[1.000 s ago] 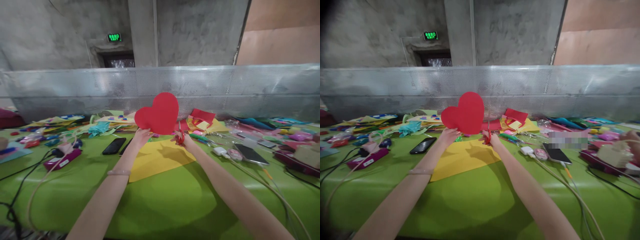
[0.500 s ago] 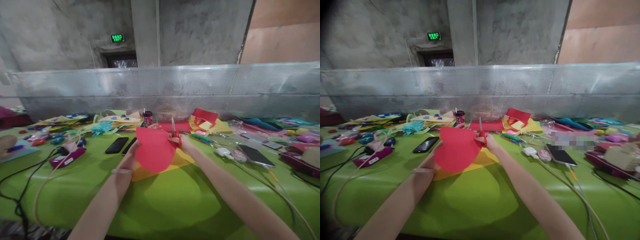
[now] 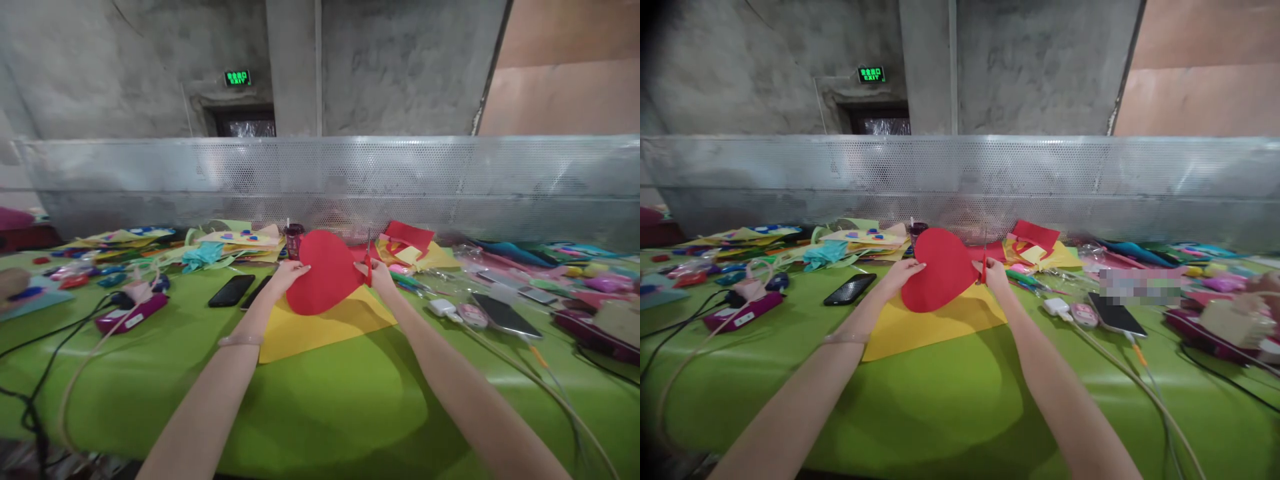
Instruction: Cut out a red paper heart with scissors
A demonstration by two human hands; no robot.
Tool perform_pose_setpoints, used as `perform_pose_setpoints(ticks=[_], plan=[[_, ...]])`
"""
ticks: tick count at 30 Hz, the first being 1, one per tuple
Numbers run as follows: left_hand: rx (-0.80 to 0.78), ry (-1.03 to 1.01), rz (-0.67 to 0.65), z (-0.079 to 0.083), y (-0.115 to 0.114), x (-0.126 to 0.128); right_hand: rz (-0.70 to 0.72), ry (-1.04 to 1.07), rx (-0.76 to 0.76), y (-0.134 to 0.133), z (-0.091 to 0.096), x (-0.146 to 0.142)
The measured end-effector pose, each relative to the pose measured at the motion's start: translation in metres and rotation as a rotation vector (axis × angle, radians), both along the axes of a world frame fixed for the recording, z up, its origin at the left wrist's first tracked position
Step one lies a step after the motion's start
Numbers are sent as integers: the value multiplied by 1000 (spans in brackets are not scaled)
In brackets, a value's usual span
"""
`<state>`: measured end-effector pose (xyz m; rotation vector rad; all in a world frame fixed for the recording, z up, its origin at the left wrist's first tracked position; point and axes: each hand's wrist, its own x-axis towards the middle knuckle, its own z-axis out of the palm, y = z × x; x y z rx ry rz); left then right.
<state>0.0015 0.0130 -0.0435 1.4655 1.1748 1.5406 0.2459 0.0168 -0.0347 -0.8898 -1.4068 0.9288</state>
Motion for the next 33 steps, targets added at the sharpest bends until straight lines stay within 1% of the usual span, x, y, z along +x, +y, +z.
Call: perform_pose_setpoints(ticks=[6,9,14,19,26,33], plan=[[-10,-18,-22,0,6,-11,9,-151,-21,-3,3,20],[-25,-30,-37,0,6,-12,46,-226,-24,-6,3,22],[-69,-34,-66,1,1,-7,90,-304,-39,-16,6,17],[-99,-68,-92,3,-2,-5,125,-346,-43,-22,9,17],[-104,-111,-90,2,3,-11,155,-376,-59,-19,7,17],[-114,-117,-90,2,2,-10,156,-376,-70,-18,6,16]])
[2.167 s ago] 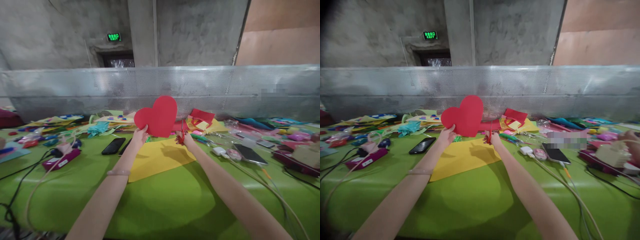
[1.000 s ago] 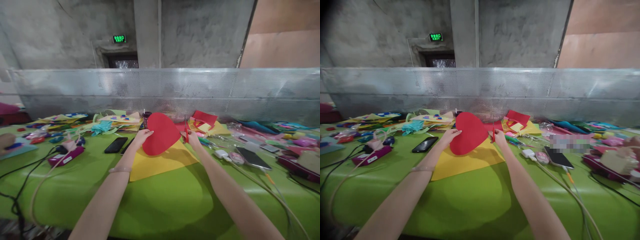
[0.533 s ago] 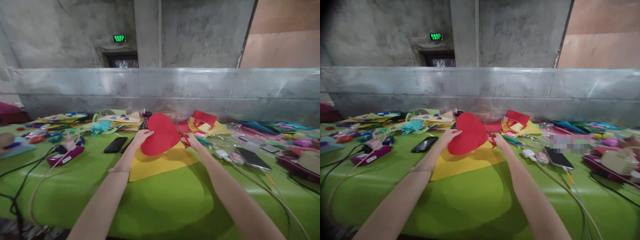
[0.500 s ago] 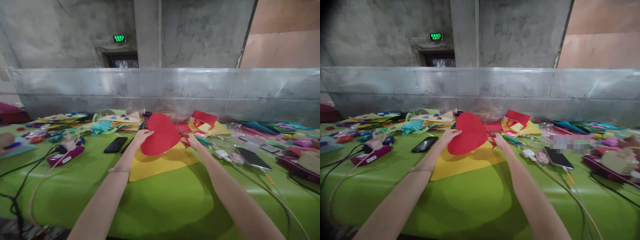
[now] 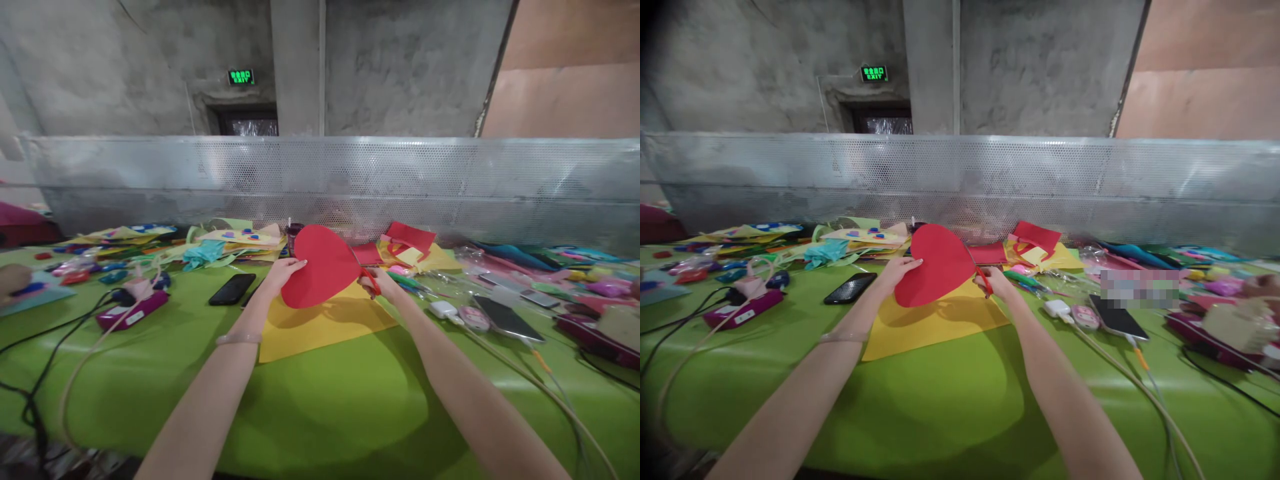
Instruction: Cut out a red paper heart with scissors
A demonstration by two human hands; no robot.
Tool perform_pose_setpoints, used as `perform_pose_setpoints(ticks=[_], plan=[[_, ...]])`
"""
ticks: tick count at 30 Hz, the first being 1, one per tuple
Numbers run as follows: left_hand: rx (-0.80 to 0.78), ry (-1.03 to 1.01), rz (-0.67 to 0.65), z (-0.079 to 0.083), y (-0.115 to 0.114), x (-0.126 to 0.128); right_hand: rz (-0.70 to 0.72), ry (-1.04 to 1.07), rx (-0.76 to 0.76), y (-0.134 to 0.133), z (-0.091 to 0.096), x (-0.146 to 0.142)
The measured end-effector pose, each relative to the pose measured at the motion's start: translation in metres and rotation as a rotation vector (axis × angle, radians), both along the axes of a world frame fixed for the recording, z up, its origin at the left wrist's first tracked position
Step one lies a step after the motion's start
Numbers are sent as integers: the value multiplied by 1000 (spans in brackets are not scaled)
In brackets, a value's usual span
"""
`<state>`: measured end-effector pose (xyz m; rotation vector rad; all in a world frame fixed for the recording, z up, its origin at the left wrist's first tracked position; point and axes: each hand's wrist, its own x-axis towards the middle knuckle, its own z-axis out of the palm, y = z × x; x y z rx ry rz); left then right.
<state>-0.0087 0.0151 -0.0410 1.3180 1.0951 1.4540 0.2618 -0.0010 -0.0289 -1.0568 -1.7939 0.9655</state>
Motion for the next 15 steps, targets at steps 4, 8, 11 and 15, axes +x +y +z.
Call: perform_pose_setpoints(ticks=[4,8,11,15], plan=[[0,10,-1,0,1,0,4,-6,-3,2,-1,0],[-8,21,-6,0,1,0,11,-14,-4,3,-2,1],[-9,26,-4,0,1,0,16,-22,-3,4,-2,1],[-14,30,-3,0,0,0,21,-28,1,5,-2,2]])
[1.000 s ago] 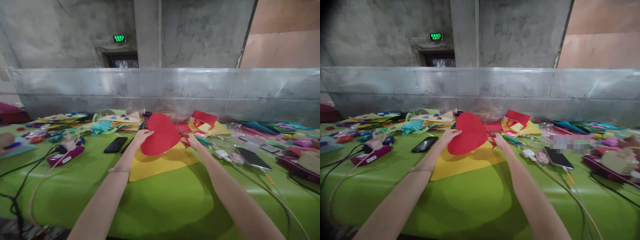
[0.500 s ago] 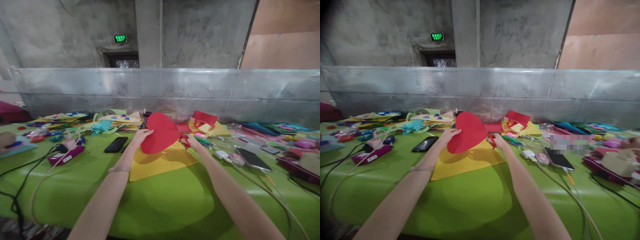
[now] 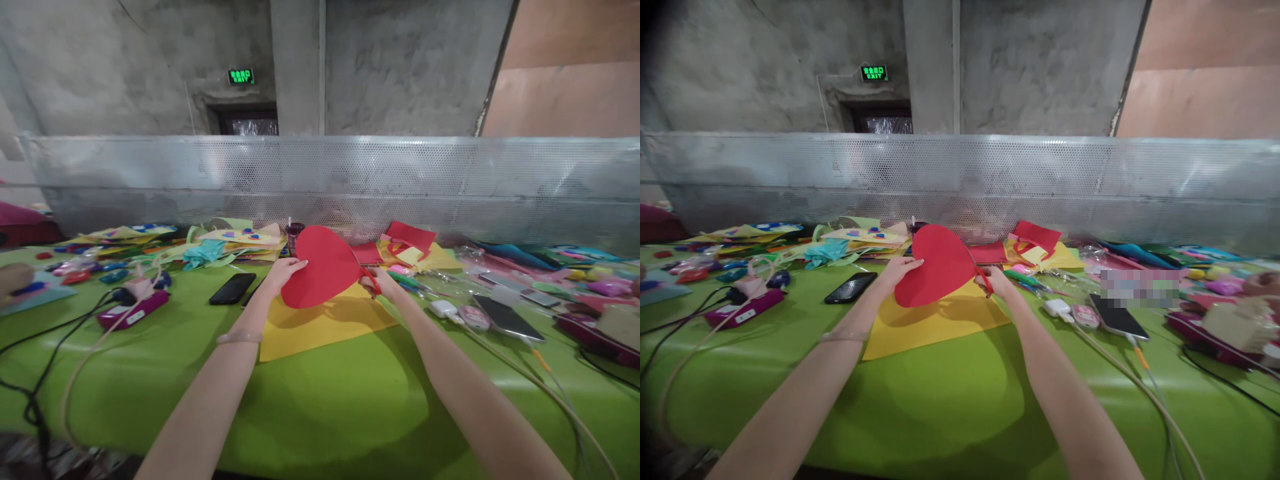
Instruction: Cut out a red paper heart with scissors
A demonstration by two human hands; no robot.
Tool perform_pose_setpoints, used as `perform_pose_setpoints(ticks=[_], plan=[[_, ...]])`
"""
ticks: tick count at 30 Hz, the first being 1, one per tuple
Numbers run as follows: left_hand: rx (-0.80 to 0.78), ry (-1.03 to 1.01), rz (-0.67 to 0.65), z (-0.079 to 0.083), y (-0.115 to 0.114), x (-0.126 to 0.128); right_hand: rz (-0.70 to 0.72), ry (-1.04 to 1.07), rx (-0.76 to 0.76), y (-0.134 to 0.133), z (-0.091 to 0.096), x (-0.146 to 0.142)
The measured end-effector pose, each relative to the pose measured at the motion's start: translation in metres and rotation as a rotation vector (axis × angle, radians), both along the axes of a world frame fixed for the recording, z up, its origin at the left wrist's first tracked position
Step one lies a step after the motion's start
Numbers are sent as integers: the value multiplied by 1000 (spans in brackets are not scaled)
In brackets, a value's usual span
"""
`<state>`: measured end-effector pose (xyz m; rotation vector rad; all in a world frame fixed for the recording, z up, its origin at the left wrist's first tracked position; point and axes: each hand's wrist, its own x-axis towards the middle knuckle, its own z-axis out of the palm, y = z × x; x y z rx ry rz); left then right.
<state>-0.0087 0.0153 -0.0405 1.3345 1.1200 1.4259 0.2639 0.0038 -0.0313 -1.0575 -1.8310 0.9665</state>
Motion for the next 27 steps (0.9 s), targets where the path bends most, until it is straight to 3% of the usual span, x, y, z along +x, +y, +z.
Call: perform_pose_setpoints(ticks=[27], plan=[[3,65,13,-1,1,-3,-3,-68,22,4,-4,2]])
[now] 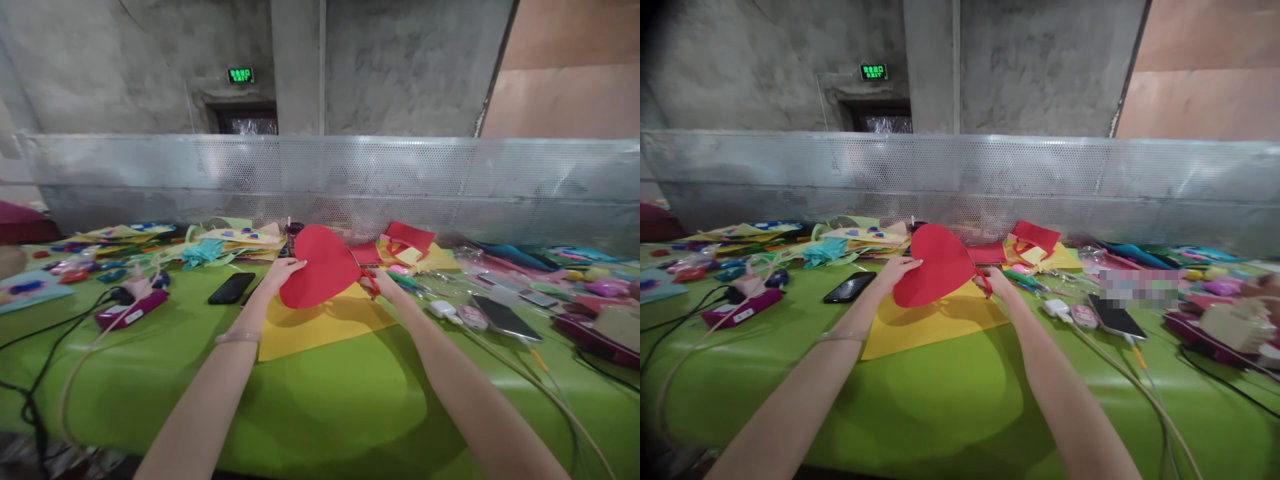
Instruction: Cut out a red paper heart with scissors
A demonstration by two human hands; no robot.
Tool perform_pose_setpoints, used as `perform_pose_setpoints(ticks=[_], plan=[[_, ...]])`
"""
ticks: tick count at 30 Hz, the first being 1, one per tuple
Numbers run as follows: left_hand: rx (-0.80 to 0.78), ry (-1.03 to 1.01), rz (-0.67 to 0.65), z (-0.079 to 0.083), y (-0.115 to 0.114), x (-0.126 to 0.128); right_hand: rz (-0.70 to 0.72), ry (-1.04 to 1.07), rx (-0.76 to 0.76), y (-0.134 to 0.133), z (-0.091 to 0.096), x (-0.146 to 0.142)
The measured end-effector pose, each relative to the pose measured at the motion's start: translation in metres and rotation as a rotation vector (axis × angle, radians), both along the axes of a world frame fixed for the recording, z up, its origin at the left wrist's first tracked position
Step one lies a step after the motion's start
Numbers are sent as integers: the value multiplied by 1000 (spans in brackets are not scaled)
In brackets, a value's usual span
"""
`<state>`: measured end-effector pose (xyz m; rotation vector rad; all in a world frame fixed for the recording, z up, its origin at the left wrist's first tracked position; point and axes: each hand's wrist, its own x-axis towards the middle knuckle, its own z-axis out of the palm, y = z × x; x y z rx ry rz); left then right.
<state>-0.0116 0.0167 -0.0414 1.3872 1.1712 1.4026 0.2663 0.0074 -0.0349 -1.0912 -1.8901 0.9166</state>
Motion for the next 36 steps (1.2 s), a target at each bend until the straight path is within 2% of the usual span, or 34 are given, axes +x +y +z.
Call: perform_pose_setpoints(ticks=[15,23,36], plan=[[19,16,-10,0,0,-1,-47,42,30,2,1,0],[-2,-34,-31,1,-1,0,6,27,-5,-6,6,-1],[9,2,-10,1,-1,0,-2,22,-4,-6,5,-3]])
